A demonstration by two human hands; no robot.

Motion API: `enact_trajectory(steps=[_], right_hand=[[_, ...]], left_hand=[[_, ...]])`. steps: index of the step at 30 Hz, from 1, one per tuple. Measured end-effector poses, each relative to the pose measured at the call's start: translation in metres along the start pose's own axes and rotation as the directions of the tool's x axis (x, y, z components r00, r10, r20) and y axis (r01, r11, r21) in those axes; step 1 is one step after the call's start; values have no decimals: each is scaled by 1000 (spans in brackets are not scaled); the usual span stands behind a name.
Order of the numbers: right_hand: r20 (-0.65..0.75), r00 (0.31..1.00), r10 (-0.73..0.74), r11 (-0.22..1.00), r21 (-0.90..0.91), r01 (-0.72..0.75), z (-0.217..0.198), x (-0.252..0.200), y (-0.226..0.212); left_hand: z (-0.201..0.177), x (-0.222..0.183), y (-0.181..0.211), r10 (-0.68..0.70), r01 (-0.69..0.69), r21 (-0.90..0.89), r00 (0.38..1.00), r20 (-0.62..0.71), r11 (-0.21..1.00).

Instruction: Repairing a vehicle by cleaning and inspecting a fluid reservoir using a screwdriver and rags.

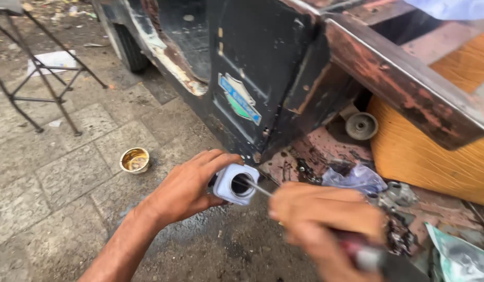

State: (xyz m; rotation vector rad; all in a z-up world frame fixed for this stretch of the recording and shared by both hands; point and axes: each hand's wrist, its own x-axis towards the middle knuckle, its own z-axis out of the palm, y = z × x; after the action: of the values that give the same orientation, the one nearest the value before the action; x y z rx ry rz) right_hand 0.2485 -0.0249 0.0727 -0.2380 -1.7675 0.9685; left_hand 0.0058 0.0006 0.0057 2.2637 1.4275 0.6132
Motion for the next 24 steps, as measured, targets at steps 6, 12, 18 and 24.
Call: enact_trajectory(steps=[6, 12, 18, 24], right_hand=[[29, 999, 19, 995, -97, -16, 2, -14, 41], [-184, 961, 207, 950, 274, -152, 5, 0, 21], [-168, 936, 308, 946, -49, -320, 13, 10, 29], [-41, 982, 183, 970, -155, -187, 1, 11, 8]], left_hand=[[5, 6, 12, 46, -46, -23, 999, 18, 999], [9, 1, 12, 38, -36, -35, 998, 55, 999], [18, 0, 14, 85, -84, -22, 994, 68, 996], [18, 4, 10, 65, -64, -14, 997, 29, 998]])
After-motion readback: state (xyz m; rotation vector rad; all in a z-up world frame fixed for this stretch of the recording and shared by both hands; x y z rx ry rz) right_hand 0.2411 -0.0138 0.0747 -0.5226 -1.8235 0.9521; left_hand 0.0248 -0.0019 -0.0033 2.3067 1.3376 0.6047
